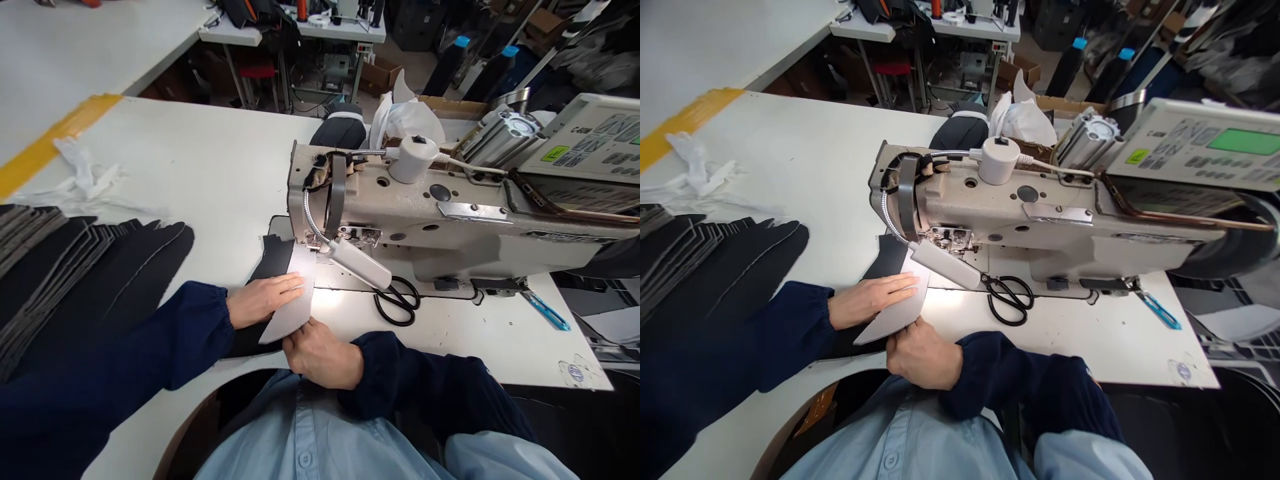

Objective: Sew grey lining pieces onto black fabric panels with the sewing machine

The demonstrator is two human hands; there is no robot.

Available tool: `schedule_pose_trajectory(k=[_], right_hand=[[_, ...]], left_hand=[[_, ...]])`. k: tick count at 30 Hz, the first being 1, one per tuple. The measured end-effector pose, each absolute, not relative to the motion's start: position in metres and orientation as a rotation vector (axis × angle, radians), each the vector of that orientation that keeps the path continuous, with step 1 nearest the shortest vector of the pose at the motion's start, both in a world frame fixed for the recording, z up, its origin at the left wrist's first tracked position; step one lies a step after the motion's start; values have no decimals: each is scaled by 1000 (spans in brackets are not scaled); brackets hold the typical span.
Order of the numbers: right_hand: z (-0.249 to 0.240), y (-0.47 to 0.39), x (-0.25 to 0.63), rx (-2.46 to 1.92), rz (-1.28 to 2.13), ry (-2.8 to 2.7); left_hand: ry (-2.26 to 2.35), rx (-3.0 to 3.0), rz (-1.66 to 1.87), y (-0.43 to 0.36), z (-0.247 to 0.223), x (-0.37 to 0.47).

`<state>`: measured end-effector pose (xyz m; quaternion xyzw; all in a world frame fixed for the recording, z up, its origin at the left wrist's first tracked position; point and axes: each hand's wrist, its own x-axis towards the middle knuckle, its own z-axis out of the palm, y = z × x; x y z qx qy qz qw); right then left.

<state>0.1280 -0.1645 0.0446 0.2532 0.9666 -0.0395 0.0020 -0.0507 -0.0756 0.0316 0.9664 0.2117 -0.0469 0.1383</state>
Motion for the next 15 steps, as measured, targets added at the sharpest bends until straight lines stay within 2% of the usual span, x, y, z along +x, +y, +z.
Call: schedule_pose_trajectory(k=[11,15], right_hand=[[33,-125,136,920,-109,2988],[39,-113,141,958,-220,2920]], left_hand=[[621,2814,-75,-29,28,-46],[661,2853,-105,-23,36,-39]])
